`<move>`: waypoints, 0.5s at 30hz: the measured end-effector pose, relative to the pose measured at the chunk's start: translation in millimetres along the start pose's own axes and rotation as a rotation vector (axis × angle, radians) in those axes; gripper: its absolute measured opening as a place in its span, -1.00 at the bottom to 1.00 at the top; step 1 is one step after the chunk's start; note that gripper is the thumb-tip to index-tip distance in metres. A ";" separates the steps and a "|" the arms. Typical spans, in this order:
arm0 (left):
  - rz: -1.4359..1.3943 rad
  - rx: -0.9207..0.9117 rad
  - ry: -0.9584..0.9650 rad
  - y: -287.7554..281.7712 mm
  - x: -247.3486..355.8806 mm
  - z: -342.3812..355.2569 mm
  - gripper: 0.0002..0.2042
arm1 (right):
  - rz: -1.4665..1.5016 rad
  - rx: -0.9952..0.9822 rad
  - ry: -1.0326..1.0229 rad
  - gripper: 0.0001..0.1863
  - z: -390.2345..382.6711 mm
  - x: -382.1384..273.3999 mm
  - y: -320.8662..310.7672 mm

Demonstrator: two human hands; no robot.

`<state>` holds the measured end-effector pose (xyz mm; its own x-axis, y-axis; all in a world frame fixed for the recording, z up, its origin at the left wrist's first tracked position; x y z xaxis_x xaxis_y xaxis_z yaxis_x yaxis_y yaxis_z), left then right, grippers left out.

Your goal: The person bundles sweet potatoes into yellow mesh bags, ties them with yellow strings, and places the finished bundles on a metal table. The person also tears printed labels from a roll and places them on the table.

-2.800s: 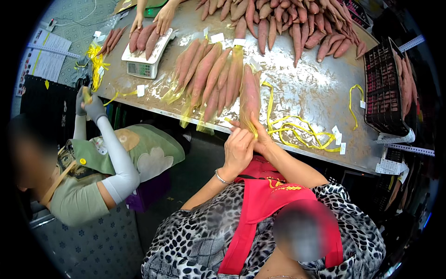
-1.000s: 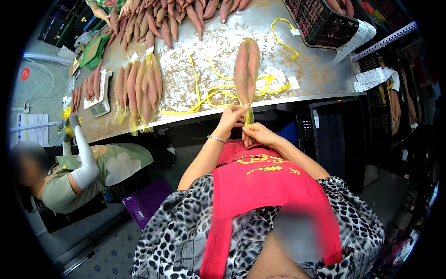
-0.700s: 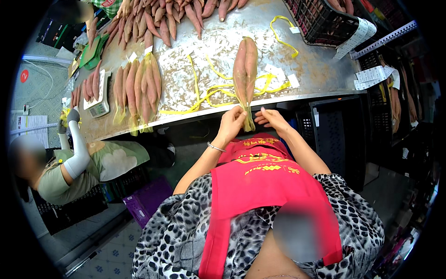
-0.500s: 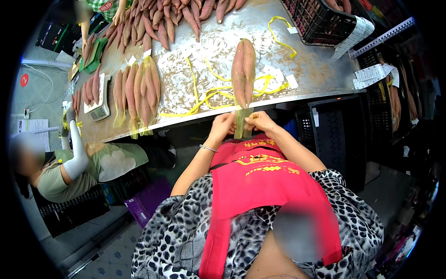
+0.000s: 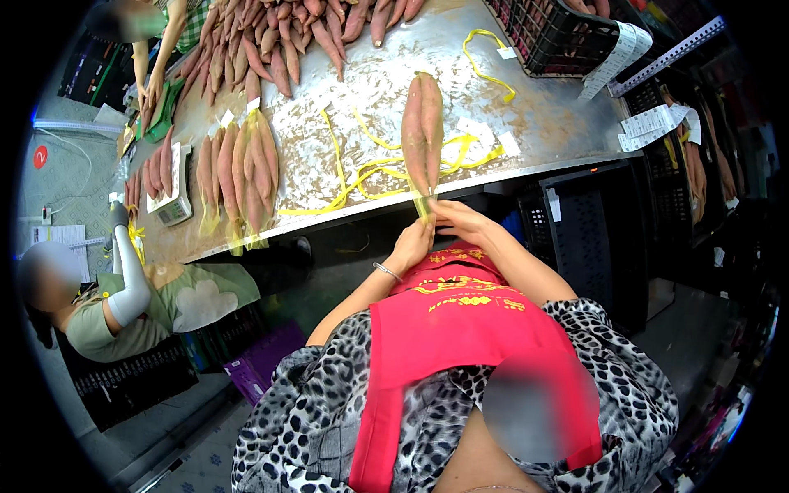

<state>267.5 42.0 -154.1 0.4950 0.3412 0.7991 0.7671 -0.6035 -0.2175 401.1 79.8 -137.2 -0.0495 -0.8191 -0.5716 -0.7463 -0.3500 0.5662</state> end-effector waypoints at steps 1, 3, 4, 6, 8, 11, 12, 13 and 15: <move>0.122 -0.063 0.026 -0.2 6.4 -5.6 -0.74 | 0.125 -0.110 -0.015 -0.64 13.2 1.9 7.9; 0.374 -0.193 0.080 -11.7 13.5 -19.2 -0.73 | 0.249 -0.012 -0.111 -0.79 51.2 30.5 -4.0; 0.158 -0.388 0.097 -19.3 19.1 -25.5 -0.67 | 0.111 0.044 -0.085 -0.78 45.7 26.2 7.2; -0.283 -0.426 -0.077 -49.3 8.2 -39.4 -0.62 | -0.096 0.138 -0.042 -0.75 22.1 16.3 27.1; -0.596 -0.280 -0.129 -62.9 8.2 -39.9 -0.59 | -0.152 0.131 -0.040 -0.73 10.1 20.1 21.8; -0.943 -0.425 -0.086 -40.7 -9.1 0.7 -0.47 | -0.188 0.070 -0.048 -0.75 -10.7 9.5 35.4; -1.107 -0.509 -0.051 -26.2 -7.4 16.1 -0.48 | -0.193 0.044 -0.027 -0.78 -10.9 10.5 38.3; -1.267 -0.592 -0.015 -15.1 1.9 26.9 -0.50 | -0.073 -0.024 0.043 -0.79 -4.6 14.8 35.6; -1.408 -0.433 -0.079 -13.1 -5.4 45.8 -0.59 | -0.133 -0.144 0.022 -0.74 15.2 20.8 33.0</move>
<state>273.5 81.1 -181.3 -0.5071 0.8450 0.1700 0.4516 0.0925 0.8874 365.4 58.2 -139.4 0.0587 -0.7703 -0.6350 -0.6424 -0.5161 0.5666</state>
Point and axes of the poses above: each hand's wrist, its own z-axis towards the middle knuckle, its own y-axis out of the palm, x = y × z, the point moved 5 cm from there along z, towards the middle knuckle, and after that the axes turned 12 degrees about -x, right-handed, at the moved point
